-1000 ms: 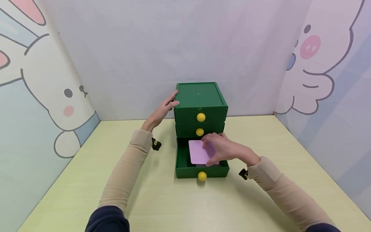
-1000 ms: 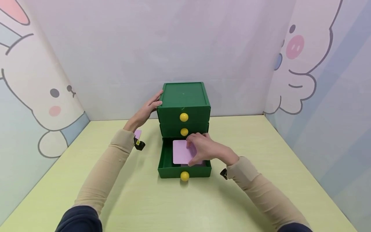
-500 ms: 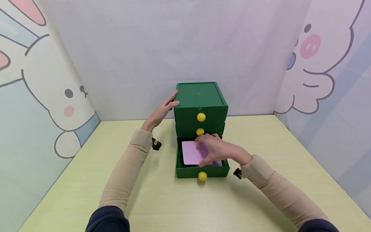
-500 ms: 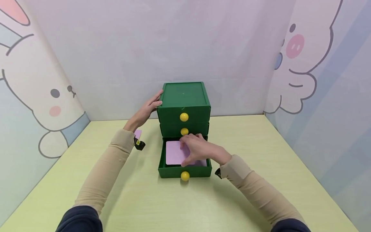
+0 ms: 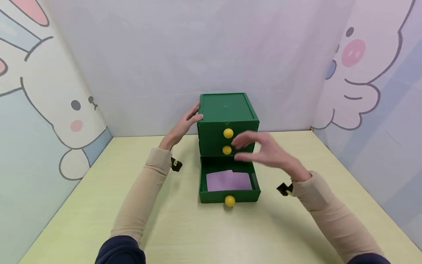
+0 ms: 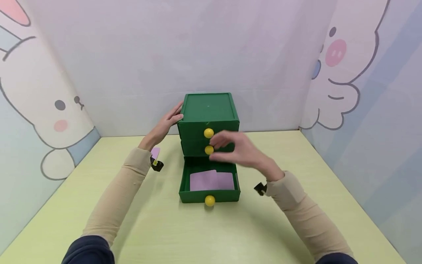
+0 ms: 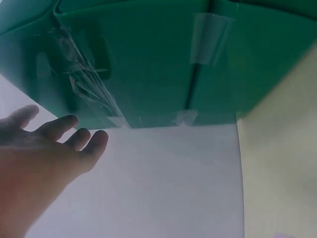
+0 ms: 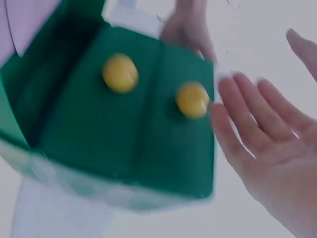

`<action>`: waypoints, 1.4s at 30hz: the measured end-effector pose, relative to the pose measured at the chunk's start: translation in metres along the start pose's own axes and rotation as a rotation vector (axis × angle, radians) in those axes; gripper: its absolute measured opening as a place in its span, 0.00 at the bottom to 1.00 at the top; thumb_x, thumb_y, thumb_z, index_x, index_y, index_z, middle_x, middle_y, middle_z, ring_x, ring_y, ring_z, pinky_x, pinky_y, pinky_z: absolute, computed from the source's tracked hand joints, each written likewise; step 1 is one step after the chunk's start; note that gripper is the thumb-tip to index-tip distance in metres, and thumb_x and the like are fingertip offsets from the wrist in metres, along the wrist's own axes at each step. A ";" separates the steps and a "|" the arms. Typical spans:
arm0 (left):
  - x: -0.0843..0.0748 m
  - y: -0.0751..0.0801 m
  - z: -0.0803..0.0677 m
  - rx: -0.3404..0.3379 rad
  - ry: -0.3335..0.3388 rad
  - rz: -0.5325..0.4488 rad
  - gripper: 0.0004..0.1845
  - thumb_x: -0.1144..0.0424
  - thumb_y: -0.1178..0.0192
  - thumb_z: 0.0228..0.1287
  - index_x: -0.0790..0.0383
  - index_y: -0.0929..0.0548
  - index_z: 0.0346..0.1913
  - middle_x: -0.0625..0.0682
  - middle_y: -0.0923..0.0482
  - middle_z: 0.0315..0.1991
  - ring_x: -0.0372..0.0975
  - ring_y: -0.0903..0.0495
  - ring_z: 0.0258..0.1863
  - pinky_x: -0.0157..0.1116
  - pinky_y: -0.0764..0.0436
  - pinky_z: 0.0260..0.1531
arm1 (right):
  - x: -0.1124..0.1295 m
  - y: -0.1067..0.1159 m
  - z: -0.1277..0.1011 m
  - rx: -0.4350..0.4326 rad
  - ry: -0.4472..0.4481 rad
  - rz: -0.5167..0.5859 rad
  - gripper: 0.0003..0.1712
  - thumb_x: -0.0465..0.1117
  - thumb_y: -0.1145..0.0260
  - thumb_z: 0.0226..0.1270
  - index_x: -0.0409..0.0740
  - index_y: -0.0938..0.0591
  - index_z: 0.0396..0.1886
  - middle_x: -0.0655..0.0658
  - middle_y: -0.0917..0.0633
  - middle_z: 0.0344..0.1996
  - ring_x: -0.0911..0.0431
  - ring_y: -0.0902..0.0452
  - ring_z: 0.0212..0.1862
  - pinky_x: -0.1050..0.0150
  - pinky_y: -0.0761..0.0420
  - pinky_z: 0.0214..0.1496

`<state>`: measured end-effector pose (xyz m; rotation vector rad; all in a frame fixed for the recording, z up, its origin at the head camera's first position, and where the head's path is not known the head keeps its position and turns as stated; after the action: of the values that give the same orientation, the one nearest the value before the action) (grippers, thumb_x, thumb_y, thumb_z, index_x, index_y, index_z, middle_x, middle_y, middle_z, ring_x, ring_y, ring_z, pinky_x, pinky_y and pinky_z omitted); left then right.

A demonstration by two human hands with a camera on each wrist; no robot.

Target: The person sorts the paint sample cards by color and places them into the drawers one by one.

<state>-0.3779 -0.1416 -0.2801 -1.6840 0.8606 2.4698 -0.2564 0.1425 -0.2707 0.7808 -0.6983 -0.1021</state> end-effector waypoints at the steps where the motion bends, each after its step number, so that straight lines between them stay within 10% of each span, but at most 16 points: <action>1: 0.001 0.003 -0.003 -0.011 0.009 0.015 0.34 0.49 0.57 0.75 0.37 0.58 0.77 0.46 0.60 0.79 0.43 0.60 0.79 0.56 0.53 0.75 | 0.000 0.010 0.002 -0.085 0.030 0.007 0.26 0.37 0.26 0.55 0.43 0.20 0.55 0.44 0.15 0.46 0.54 0.20 0.47 0.61 0.21 0.52; 6: 0.019 0.030 -0.027 -0.067 0.118 0.177 0.36 0.42 0.50 0.70 0.36 0.53 0.76 0.47 0.54 0.78 0.47 0.55 0.78 0.59 0.48 0.72 | -0.022 0.050 0.018 -0.312 -0.100 0.002 0.39 0.37 0.31 0.62 0.55 0.34 0.72 0.42 0.23 0.62 0.50 0.28 0.59 0.60 0.27 0.60; 12: 0.060 0.060 -0.066 -0.068 0.452 0.492 0.53 0.36 0.44 0.63 0.61 0.58 0.78 0.63 0.57 0.77 0.61 0.60 0.76 0.63 0.51 0.71 | -0.065 0.065 0.030 -0.111 -0.423 0.100 0.40 0.58 0.45 0.71 0.76 0.56 0.75 0.53 0.47 0.77 0.50 0.48 0.77 0.37 0.46 0.74; 19: 0.096 0.064 -0.099 -0.051 0.806 0.687 0.59 0.31 0.47 0.60 0.75 0.59 0.74 0.79 0.50 0.70 0.72 0.50 0.69 0.68 0.41 0.64 | -0.097 0.057 0.040 0.070 -0.488 0.278 0.40 0.59 0.47 0.72 0.77 0.58 0.75 0.55 0.57 0.78 0.52 0.63 0.80 0.39 0.49 0.76; 30: 0.098 0.041 -0.095 -0.154 0.929 0.854 0.62 0.33 0.44 0.58 0.79 0.61 0.73 0.85 0.46 0.64 0.71 0.40 0.63 0.65 0.34 0.59 | -0.102 0.057 0.046 0.111 -0.486 0.380 0.40 0.56 0.49 0.74 0.68 0.59 0.78 0.55 0.61 0.79 0.50 0.66 0.80 0.39 0.48 0.75; 42: 0.098 0.041 -0.088 -0.200 0.884 0.840 0.59 0.42 0.38 0.56 0.79 0.58 0.72 0.82 0.40 0.61 0.67 0.34 0.58 0.62 0.30 0.56 | -0.104 0.058 0.046 0.115 -0.515 0.368 0.40 0.56 0.50 0.74 0.70 0.60 0.77 0.56 0.63 0.78 0.50 0.67 0.80 0.38 0.47 0.74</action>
<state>-0.3563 -0.2435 -0.3706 -3.0781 1.7204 2.1116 -0.3746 0.1900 -0.2646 0.7275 -1.3354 0.0770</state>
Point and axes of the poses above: each hand's wrist, its own z-axis towards the middle knuckle, its own y-axis out of the back of the hand, x = y × z, the point moved 2 cm from there along z, towards the middle knuckle
